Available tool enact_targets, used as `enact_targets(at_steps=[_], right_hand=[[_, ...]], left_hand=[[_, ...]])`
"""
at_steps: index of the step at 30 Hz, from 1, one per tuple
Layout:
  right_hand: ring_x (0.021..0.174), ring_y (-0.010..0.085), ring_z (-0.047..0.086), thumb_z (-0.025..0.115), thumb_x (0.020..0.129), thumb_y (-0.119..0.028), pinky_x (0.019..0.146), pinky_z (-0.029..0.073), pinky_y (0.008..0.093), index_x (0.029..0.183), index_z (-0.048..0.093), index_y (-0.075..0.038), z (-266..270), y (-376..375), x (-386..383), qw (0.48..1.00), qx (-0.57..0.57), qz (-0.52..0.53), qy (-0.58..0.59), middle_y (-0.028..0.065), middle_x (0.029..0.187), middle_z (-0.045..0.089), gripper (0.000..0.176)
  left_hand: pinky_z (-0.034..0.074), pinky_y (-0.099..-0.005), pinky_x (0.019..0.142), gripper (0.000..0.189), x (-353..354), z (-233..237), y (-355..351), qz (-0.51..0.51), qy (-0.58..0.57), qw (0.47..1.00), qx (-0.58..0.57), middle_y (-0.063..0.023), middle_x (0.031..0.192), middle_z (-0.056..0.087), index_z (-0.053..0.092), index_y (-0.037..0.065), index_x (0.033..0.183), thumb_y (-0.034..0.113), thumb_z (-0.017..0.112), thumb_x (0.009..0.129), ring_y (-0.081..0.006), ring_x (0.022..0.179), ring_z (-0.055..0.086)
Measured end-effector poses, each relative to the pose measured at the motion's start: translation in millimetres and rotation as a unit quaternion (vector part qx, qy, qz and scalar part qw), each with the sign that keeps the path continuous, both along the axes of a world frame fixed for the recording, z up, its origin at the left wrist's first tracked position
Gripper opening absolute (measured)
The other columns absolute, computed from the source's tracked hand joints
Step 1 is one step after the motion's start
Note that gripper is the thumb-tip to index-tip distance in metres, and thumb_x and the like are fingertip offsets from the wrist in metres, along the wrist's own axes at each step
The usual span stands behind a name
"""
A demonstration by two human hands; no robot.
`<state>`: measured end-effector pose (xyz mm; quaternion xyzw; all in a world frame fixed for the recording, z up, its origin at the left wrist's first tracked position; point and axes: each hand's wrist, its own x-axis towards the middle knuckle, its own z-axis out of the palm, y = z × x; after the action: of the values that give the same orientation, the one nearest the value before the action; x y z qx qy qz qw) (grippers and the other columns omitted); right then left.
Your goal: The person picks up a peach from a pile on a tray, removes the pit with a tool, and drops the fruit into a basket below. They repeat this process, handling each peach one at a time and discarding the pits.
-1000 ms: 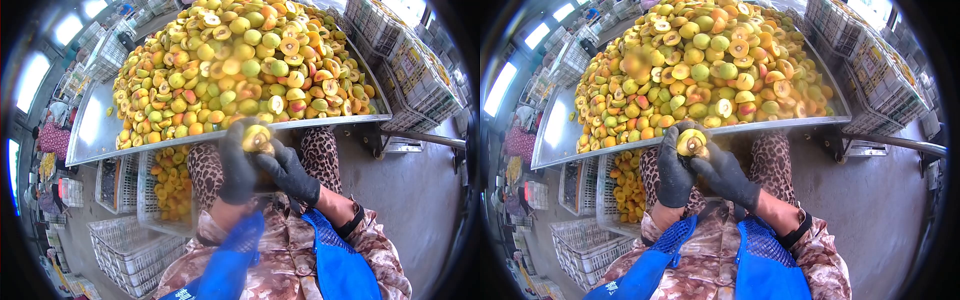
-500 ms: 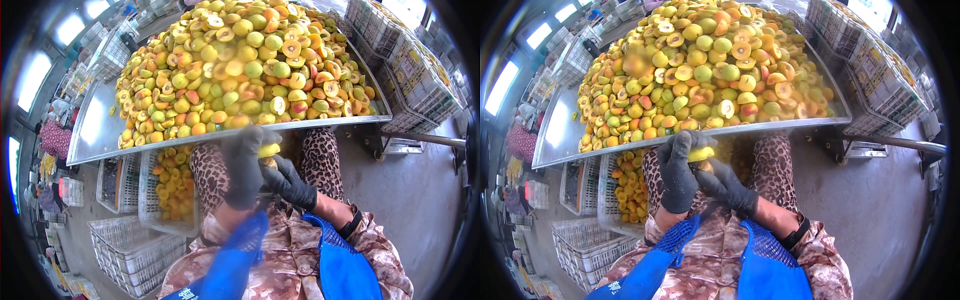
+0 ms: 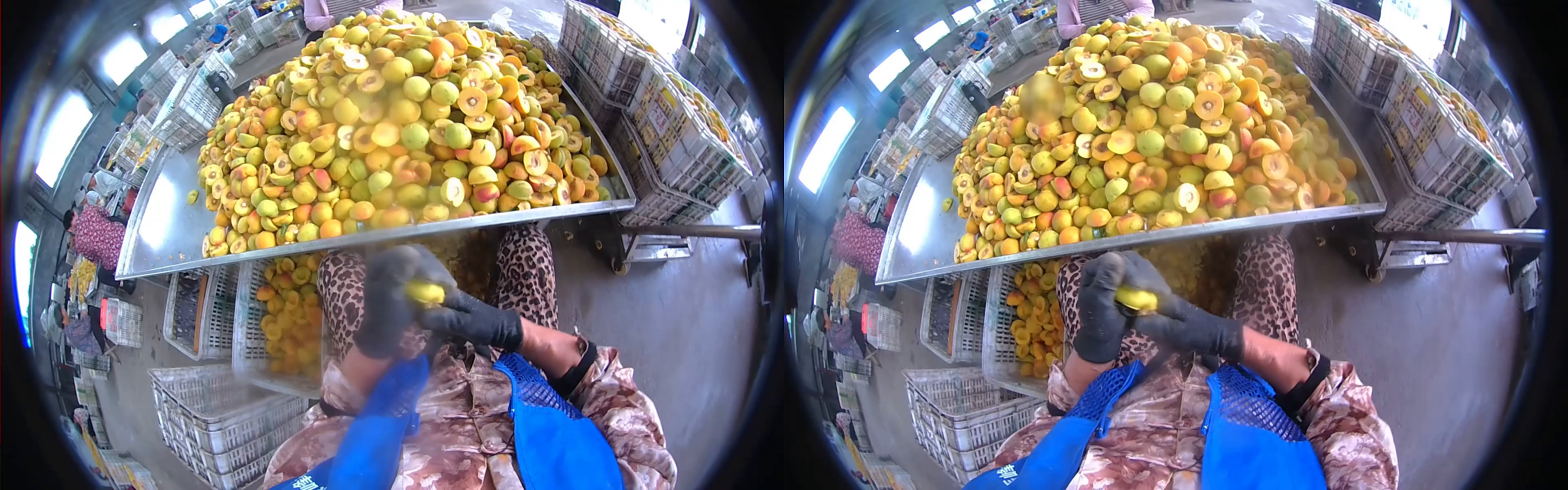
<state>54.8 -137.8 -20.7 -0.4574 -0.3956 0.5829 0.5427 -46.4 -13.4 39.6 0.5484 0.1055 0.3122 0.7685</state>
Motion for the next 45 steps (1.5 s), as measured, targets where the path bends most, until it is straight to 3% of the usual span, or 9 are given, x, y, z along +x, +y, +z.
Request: enact_targets(at_steps=[4, 8, 14, 17, 30, 32, 36, 41, 45], right_hand=[[0.083, 0.0090, 0.053, 0.060, 0.103, -0.033, 0.071, 0.047, 0.0304, 0.114, 0.063, -0.003, 0.8, 4.4, 5.2, 0.995, 0.073, -0.020, -0.061, -0.0014, 0.089, 0.060, 0.033], [0.083, 0.0244, 0.070, 0.062, 0.099, -0.041, 0.074, 0.052, 0.0400, 0.108, 0.064, -0.004, -43.8, 6.2, 49.5, 0.847, -0.130, -0.021, -0.515, 0.0142, 0.087, 0.070, 0.039], [0.087, 0.0427, 0.069, 0.062, 0.097, -0.047, 0.075, 0.053, 0.0466, 0.107, 0.065, -0.005, -29.9, 19.7, 42.1, 0.921, -0.058, -0.073, -0.378, 0.0232, 0.090, 0.071, 0.043], [0.077, 0.0154, 0.059, 0.064, 0.101, -0.036, 0.071, 0.050, 0.0358, 0.101, 0.062, -0.004, -24.6, -0.6, 47.1, 0.871, -0.090, -0.088, -0.475, 0.0057, 0.082, 0.064, 0.032], [0.083, 0.0148, 0.064, 0.068, 0.097, -0.028, 0.074, 0.053, 0.0348, 0.110, 0.063, 0.001, 26.9, 60.3, 58.3, 0.957, -0.080, -0.266, 0.082, 0.0106, 0.088, 0.069, 0.032], [0.083, 0.0174, 0.064, 0.067, 0.097, -0.028, 0.075, 0.053, 0.0361, 0.108, 0.062, 0.001, 7.4, 72.9, 50.0, 0.955, -0.037, -0.291, -0.037, 0.0120, 0.088, 0.069, 0.032], [0.087, 0.0136, 0.060, 0.061, 0.102, -0.023, 0.076, 0.052, 0.0319, 0.121, 0.063, 0.000, 3.9, 64.7, 40.1, 0.951, 0.031, -0.272, -0.147, 0.0043, 0.095, 0.067, 0.030], [0.088, 0.0103, 0.058, 0.059, 0.105, -0.025, 0.079, 0.052, 0.0326, 0.128, 0.062, 0.001, 7.1, 41.3, 36.0, 0.942, -0.041, -0.212, -0.258, 0.0048, 0.093, 0.068, 0.035], [0.097, 0.0433, 0.071, 0.058, 0.100, -0.027, 0.083, 0.055, 0.0459, 0.158, 0.032, -0.004, 8.6, 41.8, 32.1, 0.945, 0.036, -0.240, -0.221, 0.0279, 0.104, 0.070, 0.068]], left_hand=[[0.059, -0.0343, 0.079, 0.050, -27.4, -46.0, 76.6, 0.176, -0.032, 0.973, -0.144, -0.0150, 0.088, 0.072, 0.063, 0.003, 0.089, 0.043, 0.045, 0.111, -0.0275, 0.081, 0.072], [0.054, -0.0389, 0.093, 0.030, -53.3, -85.4, 182.1, 0.375, 0.219, 0.795, 0.424, -0.0150, 0.111, 0.073, 0.073, -0.003, 0.111, 0.023, 0.063, 0.101, -0.0292, 0.104, 0.069], [0.044, -0.0459, 0.103, 0.028, 114.7, -97.6, 169.9, 0.227, 0.255, 0.687, 0.642, -0.0114, 0.118, 0.070, 0.075, 0.012, 0.111, 0.024, 0.071, 0.086, -0.0308, 0.118, 0.060], [0.041, -0.0491, 0.092, 0.024, 164.8, -137.3, 184.4, 0.230, 0.314, 0.591, 0.707, -0.0076, 0.103, 0.067, 0.077, 0.019, 0.101, 0.028, 0.073, 0.079, -0.0296, 0.106, 0.058], [0.053, -0.0331, 0.098, 0.035, 50.5, -40.4, 93.3, -0.076, 0.080, 0.988, 0.111, -0.0126, 0.124, 0.069, 0.066, -0.004, 0.126, 0.015, 0.067, 0.096, -0.0207, 0.114, 0.065], [0.053, -0.0355, 0.102, 0.039, 39.0, -62.0, 75.8, -0.082, -0.075, 0.966, -0.235, -0.0154, 0.130, 0.066, 0.061, -0.004, 0.133, 0.021, 0.060, 0.103, -0.0236, 0.117, 0.065], [0.056, -0.0400, 0.099, 0.050, 36.2, -59.1, 55.8, 0.012, -0.047, 0.943, -0.329, -0.0177, 0.134, 0.061, 0.052, -0.002, 0.140, 0.037, 0.048, 0.110, -0.0274, 0.120, 0.063], [0.057, -0.0389, 0.094, 0.047, 42.2, -66.6, 43.4, 0.035, 0.039, 0.989, -0.139, -0.0157, 0.127, 0.063, 0.055, -0.001, 0.135, 0.037, 0.044, 0.110, -0.0255, 0.112, 0.065], [0.057, -0.0339, 0.087, 0.039, 48.1, -31.1, 26.8, 0.033, 0.013, 0.956, -0.291, -0.0147, 0.115, 0.066, 0.059, 0.000, 0.124, 0.031, 0.045, 0.107, -0.0222, 0.101, 0.066]])
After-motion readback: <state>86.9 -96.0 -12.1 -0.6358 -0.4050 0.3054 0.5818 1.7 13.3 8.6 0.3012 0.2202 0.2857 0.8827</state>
